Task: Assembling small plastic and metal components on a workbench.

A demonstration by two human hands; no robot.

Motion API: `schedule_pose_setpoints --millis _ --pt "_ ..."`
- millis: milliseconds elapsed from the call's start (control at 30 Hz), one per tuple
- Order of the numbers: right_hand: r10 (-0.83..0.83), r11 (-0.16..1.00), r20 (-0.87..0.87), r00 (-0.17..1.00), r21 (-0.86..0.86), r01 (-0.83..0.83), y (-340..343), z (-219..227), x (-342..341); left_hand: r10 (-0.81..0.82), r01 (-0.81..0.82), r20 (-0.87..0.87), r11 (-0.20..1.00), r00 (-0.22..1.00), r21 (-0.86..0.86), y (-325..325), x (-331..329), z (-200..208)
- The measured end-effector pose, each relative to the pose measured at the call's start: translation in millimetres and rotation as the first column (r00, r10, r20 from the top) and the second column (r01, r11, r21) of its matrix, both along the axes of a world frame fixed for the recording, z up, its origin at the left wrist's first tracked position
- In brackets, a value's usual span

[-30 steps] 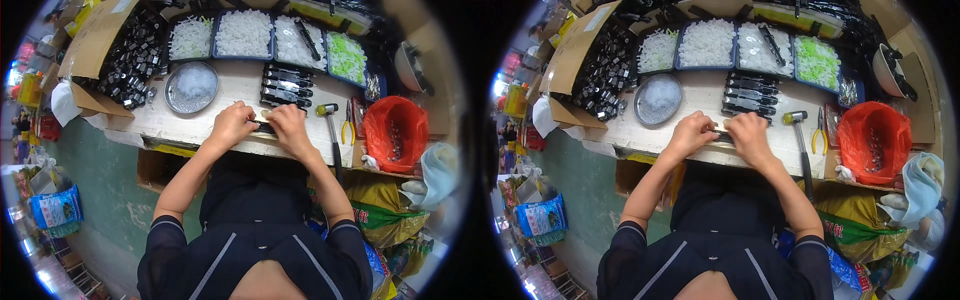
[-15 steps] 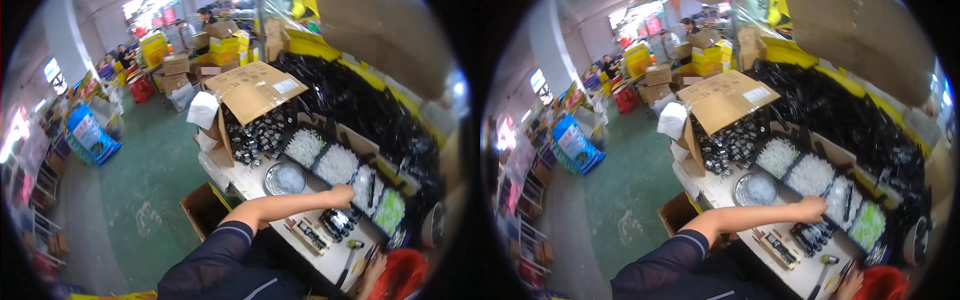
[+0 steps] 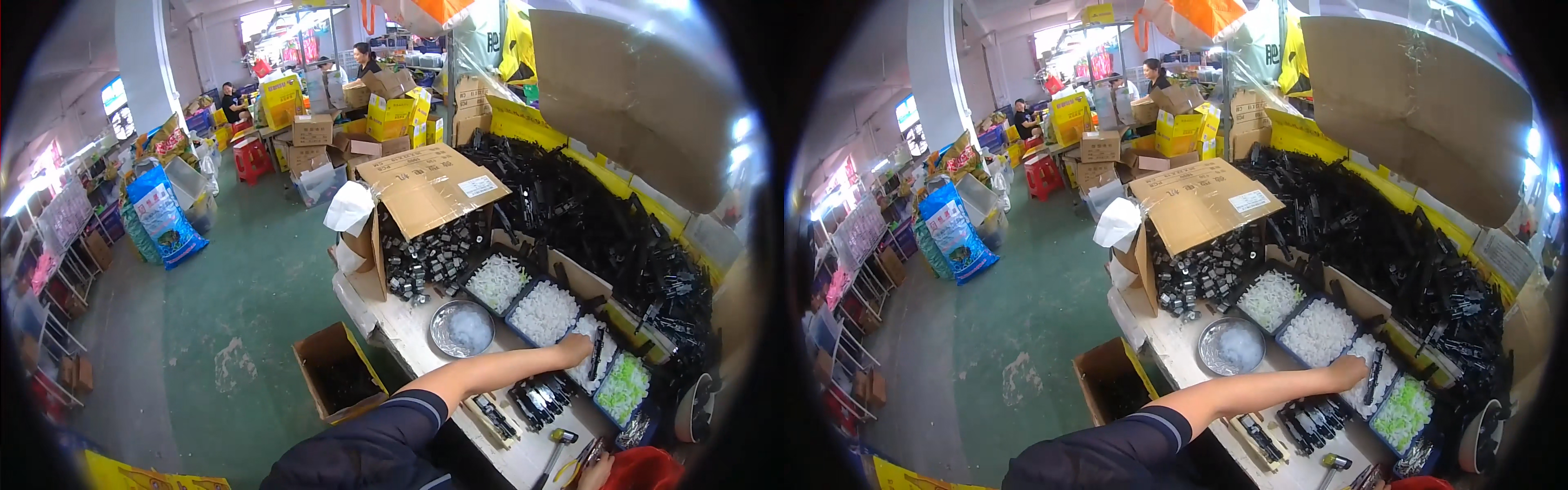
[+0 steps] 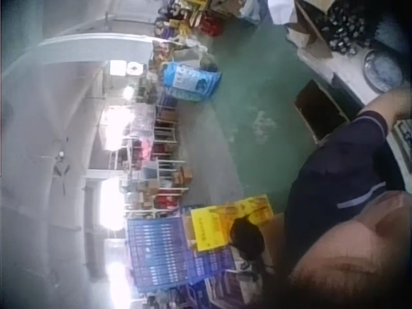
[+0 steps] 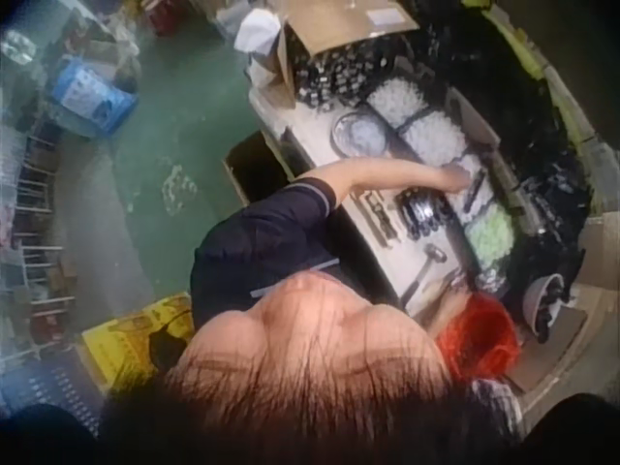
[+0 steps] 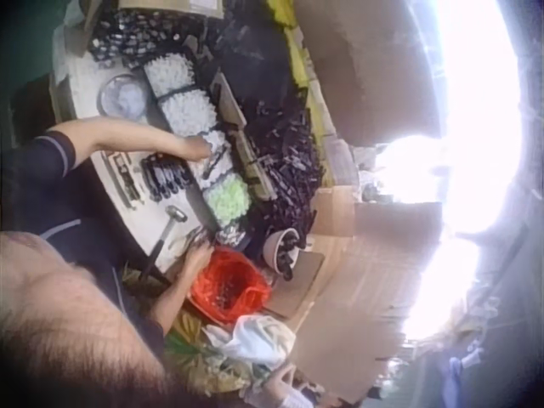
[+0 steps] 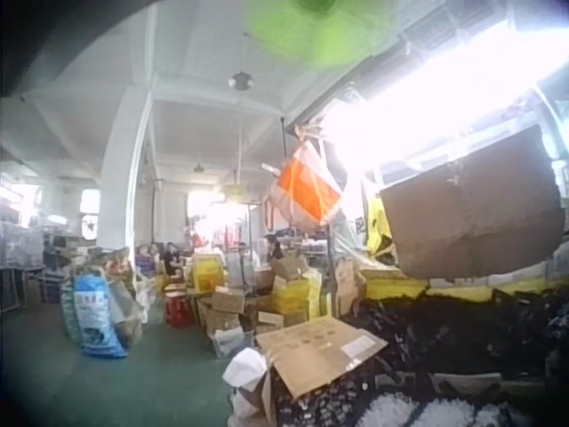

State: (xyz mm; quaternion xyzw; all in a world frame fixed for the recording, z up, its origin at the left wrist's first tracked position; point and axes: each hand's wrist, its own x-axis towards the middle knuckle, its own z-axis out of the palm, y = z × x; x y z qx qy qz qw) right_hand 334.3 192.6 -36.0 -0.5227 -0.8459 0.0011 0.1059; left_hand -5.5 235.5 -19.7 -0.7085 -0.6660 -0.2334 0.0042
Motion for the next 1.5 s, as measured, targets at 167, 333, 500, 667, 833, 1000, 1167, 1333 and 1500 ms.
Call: schedule_pose_setpoints --millis 167,333,500,667,833,1000,1167,1333,1500 --pt "-0.005 0.999 -0.042 0.999 0.037 0.007 0.4 2.8 -6.1 -0.016 0.013 0.084 0.999 0.996 0.037 3.5 -2.2 -1.3" --pt "0.013 0.997 0.007 1.000 0.082 -0.013 -3.1 9.3 -10.2 0.036 -0.071 0.191 0.982 0.981 0.176 12.4 -4.0 -6.3" --pt "0.002 0.999 -0.420 0.907 0.047 0.020 -4.1 4.6 -2.3 -0.050 -0.078 0.422 0.957 0.905 0.281 -8.1 -3.9 21.6" --pt "-0.045 0.989 -0.256 0.966 0.125 0.079 -7.9 15.8 -13.5 -0.111 0.144 0.941 0.987 0.320 0.067 -80.1 7.3 35.6" --pt "-0.020 0.963 -0.773 0.634 -0.185 -0.196 -64.9 80.4 -86.4 -0.050 0.421 0.996 0.904 -0.077 0.078 -158.7 30.2 23.2" --pt "-0.180 0.765 -0.922 0.342 -0.350 -0.541 -81.8 41.7 -136.4 0.048 0.464 0.967 0.883 -0.249 0.076 -199.8 38.9 14.5" --pt "-0.217 0.746 -0.930 0.296 -0.353 -0.565 -113.8 37.1 -179.0 0.152 0.400 0.926 0.917 -0.346 -0.001 -228.3 30.8 1.2" --pt "-0.175 0.746 -0.917 0.358 -0.361 -0.560 -118.7 36.0 -180.4 0.180 0.353 0.916 0.934 -0.359 -0.046 -240.6 27.0 4.6" --pt "-0.024 0.787 -0.873 0.488 -0.317 -0.529 -123.2 40.5 -173.3 0.162 0.334 0.962 0.939 -0.219 -0.082 -241.1 33.4 -2.5"
